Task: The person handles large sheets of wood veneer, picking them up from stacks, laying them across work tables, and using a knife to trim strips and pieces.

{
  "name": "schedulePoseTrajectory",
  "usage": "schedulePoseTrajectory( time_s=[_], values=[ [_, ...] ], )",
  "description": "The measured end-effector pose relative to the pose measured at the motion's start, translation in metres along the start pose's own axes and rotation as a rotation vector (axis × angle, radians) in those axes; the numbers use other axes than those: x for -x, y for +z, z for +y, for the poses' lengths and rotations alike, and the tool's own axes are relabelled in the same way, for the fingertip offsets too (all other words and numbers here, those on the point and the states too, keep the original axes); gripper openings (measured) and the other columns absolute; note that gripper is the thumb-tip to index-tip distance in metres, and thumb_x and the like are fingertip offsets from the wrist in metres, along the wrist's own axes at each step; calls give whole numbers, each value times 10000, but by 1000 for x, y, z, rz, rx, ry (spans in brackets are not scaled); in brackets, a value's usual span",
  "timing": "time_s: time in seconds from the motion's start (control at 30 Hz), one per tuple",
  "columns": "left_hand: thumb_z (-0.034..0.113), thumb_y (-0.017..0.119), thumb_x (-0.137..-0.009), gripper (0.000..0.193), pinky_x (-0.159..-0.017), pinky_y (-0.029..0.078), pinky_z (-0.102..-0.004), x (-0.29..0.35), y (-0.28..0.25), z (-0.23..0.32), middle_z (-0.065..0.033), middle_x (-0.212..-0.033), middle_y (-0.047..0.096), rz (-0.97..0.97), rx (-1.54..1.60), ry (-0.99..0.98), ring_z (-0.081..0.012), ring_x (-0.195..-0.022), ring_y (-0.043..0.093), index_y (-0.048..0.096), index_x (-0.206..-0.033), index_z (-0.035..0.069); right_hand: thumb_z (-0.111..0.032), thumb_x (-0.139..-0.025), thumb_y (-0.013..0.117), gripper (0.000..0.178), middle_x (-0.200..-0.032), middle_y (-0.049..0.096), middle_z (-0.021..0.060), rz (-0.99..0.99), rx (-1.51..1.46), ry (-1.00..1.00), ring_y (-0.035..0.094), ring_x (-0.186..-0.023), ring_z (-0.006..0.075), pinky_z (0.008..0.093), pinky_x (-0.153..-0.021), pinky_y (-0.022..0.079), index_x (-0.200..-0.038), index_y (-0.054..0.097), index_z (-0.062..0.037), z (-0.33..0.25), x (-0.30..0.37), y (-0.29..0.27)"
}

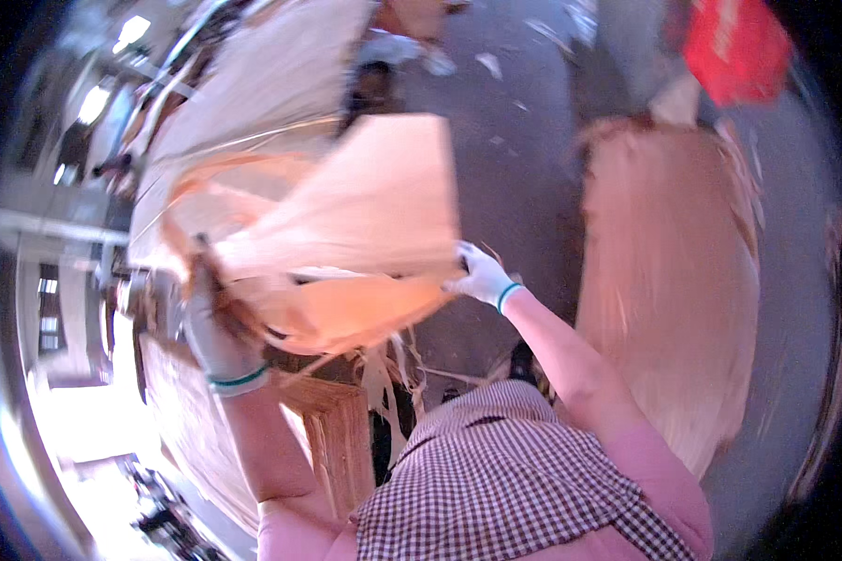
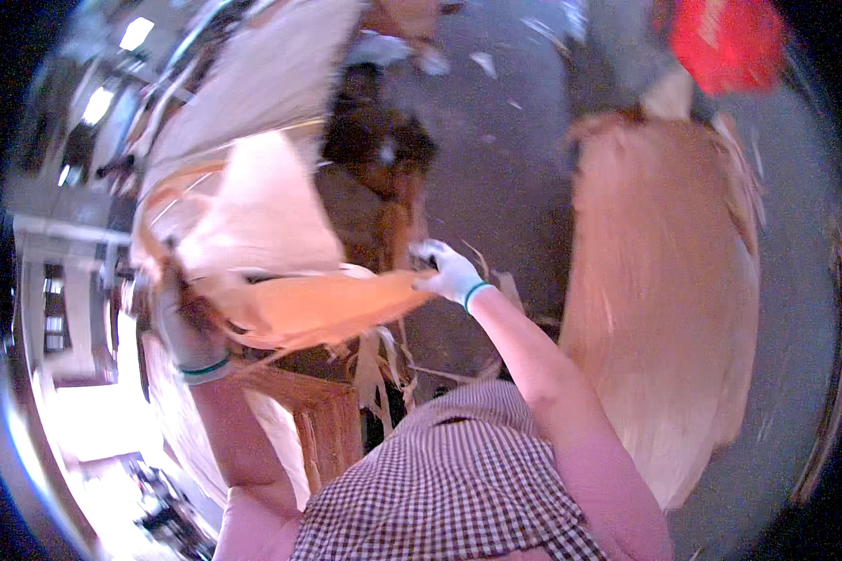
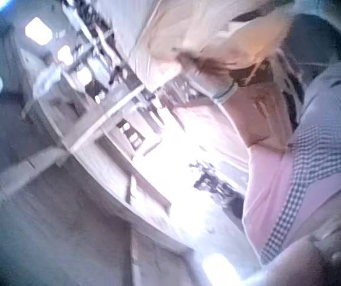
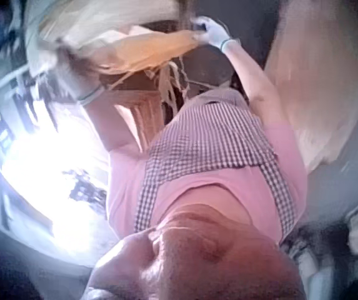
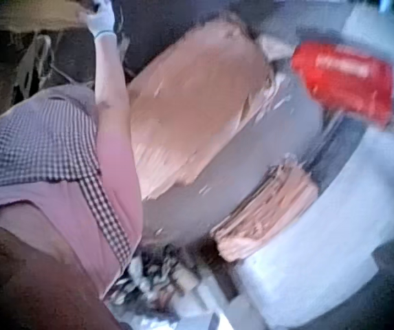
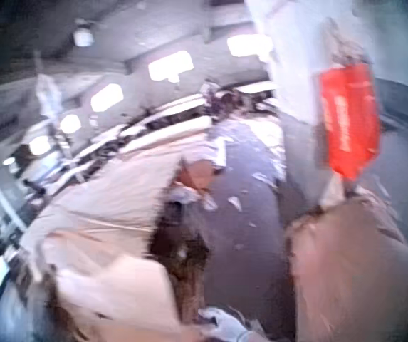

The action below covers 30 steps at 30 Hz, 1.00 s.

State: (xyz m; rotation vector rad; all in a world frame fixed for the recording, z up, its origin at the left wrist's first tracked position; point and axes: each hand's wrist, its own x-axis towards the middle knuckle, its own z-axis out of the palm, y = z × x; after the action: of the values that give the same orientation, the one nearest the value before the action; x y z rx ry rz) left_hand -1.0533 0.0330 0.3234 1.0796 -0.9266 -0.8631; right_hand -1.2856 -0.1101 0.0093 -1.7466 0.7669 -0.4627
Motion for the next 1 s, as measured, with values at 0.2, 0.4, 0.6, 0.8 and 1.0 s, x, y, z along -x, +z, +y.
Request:
schedulePoseTrajectory(
  time_s=[0.2, 0.4, 0.6, 0.8, 1.0],
  values=[
    [155, 507, -950, 351, -883, 489, -282, 33, -32, 7, -76, -1147, 582, 468, 209, 34, -162, -1028, 571, 481, -1264, -1, -241, -790, 649, 250, -918, 641, 195, -232, 251, -87, 618, -889, 349, 388, -768, 489, -974, 653, -72, -31, -33, 53],
    [326, 613, -879, 694, -983, 408, -385, 150, -253, -106, -159, -1312, 475, 728, -217, -546, -242, -1178, 487, 288, -1413, 24, -336, -745, 569, 372, -977, 641, 230, 104, 734, 235, 615, -936, 393, 464, -788, 495, -945, 674, -40, 30, 14, -34],
    [508, 546, -843, 713, -1027, 359, -409, 338, -402, -230, -170, -1413, 411, 160, -877, -1319, -329, -1287, 401, 427, -1360, 30, -302, -767, 606, 330, -878, 635, 255, 677, 1050, 486, 619, -851, 425, 490, -687, 488, -876, 658, 6, 5, 87, -165],
    [435, 525, -857, 538, -984, 408, -377, 330, -455, -237, -178, -1252, 565, 7, -1123, -1048, -331, -1169, 521, 578, -1214, 36, -215, -857, 536, 253, -903, 627, 257, 743, 1193, 205, 610, -848, 412, 469, -706, 472, -936, 627, 7, -179, 41, -113],
    [264, 558, -905, 368, -876, 472, -306, 177, -418, -135, -117, -1067, 664, 72, -754, -665, -205, -966, 620, 610, -1139, -16, -134, -807, 590, 286, -1049, 629, 184, 730, 1170, -236, 599, -948, 360, 415, -817, 480, -1078, 611, -43, -344, -69, 8]
  ],
)
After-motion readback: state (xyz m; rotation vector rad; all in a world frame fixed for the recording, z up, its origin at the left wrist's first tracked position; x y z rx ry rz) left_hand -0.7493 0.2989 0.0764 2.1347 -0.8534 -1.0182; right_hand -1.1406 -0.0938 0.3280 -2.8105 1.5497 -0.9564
